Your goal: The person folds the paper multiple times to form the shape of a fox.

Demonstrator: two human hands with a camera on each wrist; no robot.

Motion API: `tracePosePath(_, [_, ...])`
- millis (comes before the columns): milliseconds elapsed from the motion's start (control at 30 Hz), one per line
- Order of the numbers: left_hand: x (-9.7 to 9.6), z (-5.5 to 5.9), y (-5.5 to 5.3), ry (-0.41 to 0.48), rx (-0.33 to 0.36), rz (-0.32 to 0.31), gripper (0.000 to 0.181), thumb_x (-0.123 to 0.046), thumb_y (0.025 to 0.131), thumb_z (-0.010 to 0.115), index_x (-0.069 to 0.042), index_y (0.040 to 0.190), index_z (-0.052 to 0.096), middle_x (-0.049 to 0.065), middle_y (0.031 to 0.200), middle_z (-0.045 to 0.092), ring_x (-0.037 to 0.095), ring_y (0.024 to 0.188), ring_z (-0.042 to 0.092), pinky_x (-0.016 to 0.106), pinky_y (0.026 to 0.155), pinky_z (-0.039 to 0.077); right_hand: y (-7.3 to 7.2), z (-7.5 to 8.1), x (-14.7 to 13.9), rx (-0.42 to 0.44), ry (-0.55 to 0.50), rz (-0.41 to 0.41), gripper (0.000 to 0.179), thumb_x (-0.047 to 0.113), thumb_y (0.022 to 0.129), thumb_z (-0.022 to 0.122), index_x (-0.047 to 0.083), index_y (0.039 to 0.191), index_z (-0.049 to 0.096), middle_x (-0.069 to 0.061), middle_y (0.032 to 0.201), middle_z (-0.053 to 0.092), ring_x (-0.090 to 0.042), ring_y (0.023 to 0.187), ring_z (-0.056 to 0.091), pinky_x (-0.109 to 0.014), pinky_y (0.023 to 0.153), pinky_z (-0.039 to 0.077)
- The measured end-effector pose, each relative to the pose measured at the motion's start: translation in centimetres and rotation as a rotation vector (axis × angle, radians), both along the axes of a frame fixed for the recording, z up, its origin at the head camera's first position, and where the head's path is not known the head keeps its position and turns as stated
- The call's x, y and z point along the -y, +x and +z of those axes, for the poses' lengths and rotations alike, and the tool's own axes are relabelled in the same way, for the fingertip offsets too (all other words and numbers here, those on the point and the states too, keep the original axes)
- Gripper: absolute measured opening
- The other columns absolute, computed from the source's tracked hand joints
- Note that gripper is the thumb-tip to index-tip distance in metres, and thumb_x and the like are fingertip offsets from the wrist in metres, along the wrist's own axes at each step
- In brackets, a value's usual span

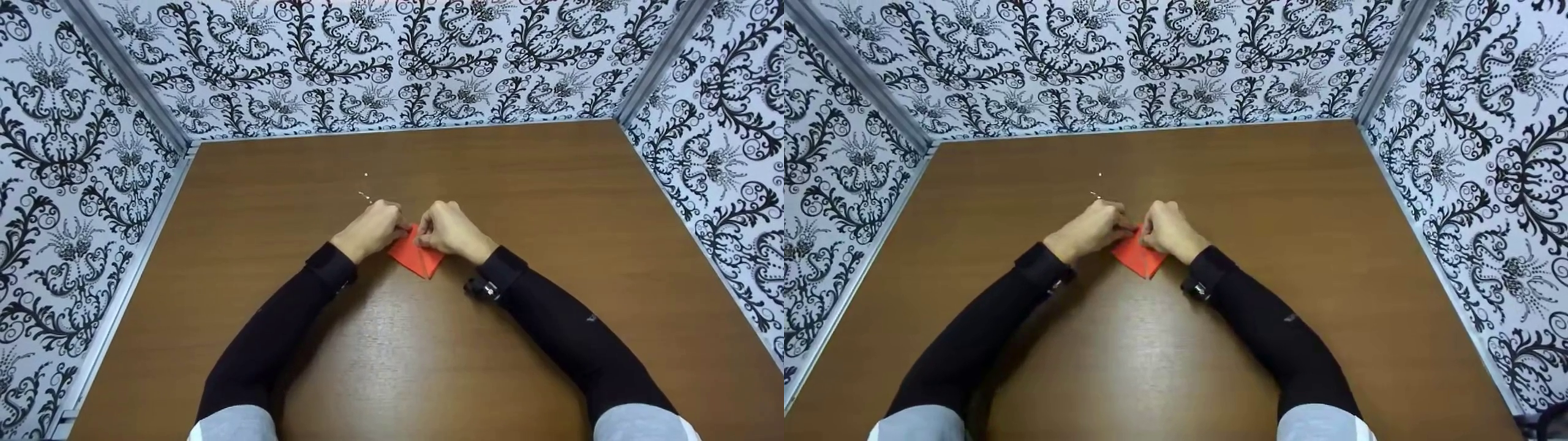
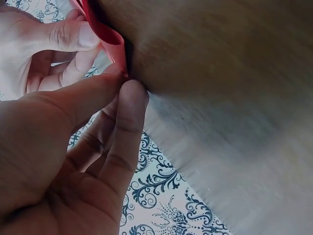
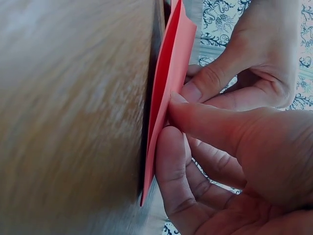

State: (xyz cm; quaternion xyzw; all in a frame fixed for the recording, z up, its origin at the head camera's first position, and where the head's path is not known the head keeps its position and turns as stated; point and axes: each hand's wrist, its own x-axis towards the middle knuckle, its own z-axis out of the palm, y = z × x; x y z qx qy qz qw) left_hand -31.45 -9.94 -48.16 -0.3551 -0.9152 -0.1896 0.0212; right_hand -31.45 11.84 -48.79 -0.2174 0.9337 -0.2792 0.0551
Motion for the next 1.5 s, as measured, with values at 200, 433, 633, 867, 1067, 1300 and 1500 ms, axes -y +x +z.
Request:
tracePosePath(200, [-0.3,0.1,0.1,-0.032,-0.002,0.000,0.009,0.001,0.104,0.083,0.001,0.098,0.090,0.020,0.100,0.082,0.035,0.098,0.081,0.044,0.085,0.069,0.1,0.2,0.0,-0.003,0.013,-0.003,0.015,0.017,0.093,0.098,0.015,0.080,0.089,-0.001,0.084,0.086,-0.012,0.074,0.067,-0.028,0.072,0.053])
tracePosePath(433, [0.1,-1.5,-1.2,0.014,-0.018,-0.024,0.016,-0.003,0.103,0.085,-0.002,0.087,0.087,0.016,0.093,0.083,0.026,0.087,0.080,0.041,0.072,0.065,0.2,0.4,-0.1,-0.063,0.015,0.024,0.018,0.014,0.092,0.097,0.015,0.076,0.088,0.001,0.078,0.084,-0.011,0.071,0.066,-0.030,0.070,0.053])
tracePosePath(633, [0.7,-2.6,-1.5,0.005,-0.064,-0.016,0.020,-0.003,0.097,0.088,-0.006,0.079,0.080,0.013,0.088,0.078,0.026,0.083,0.078,0.050,0.069,0.064,0.2,0.3,0.0,-0.043,0.013,0.025,0.019,0.017,0.094,0.098,0.017,0.077,0.089,0.001,0.082,0.087,-0.010,0.072,0.068,-0.028,0.070,0.053])
tracePosePath(867, [1.2,-2.9,-0.5,-0.005,-0.080,0.006,0.025,-0.006,0.097,0.090,-0.006,0.077,0.074,0.010,0.083,0.076,0.025,0.080,0.076,0.051,0.068,0.064,0.3,0.3,0.0,-0.008,0.013,0.013,0.016,0.020,0.096,0.099,0.018,0.081,0.092,0.002,0.084,0.087,-0.011,0.076,0.071,-0.028,0.074,0.055])
tracePosePath(1067, [1.2,-0.4,2.2,-0.009,-0.017,0.021,0.023,0.003,0.099,0.083,0.000,0.078,0.076,0.016,0.081,0.075,0.032,0.080,0.075,0.047,0.073,0.066,0.3,0.3,0.1,0.000,0.023,-0.003,0.016,0.023,0.096,0.100,0.019,0.082,0.092,0.002,0.084,0.087,-0.012,0.079,0.071,-0.031,0.079,0.057])
tracePosePath(1300, [1.6,-0.1,3.5,-0.032,-0.010,0.044,0.013,-0.006,0.105,0.086,0.001,0.094,0.088,0.019,0.092,0.082,0.036,0.090,0.084,0.047,0.078,0.070,0.4,0.3,0.0,-0.014,0.008,0.007,0.016,0.019,0.095,0.099,0.015,0.082,0.091,0.001,0.081,0.085,-0.011,0.074,0.065,-0.028,0.073,0.053])
tracePosePath(1500, [2.3,0.0,4.4,-0.041,-0.011,0.018,0.007,-0.004,0.104,0.087,0.000,0.100,0.091,0.018,0.096,0.082,0.035,0.092,0.084,0.045,0.079,0.072,0.5,0.3,-0.1,-0.008,-0.003,0.004,0.015,0.020,0.094,0.100,0.014,0.084,0.091,0.000,0.082,0.085,-0.011,0.074,0.063,-0.027,0.070,0.050])
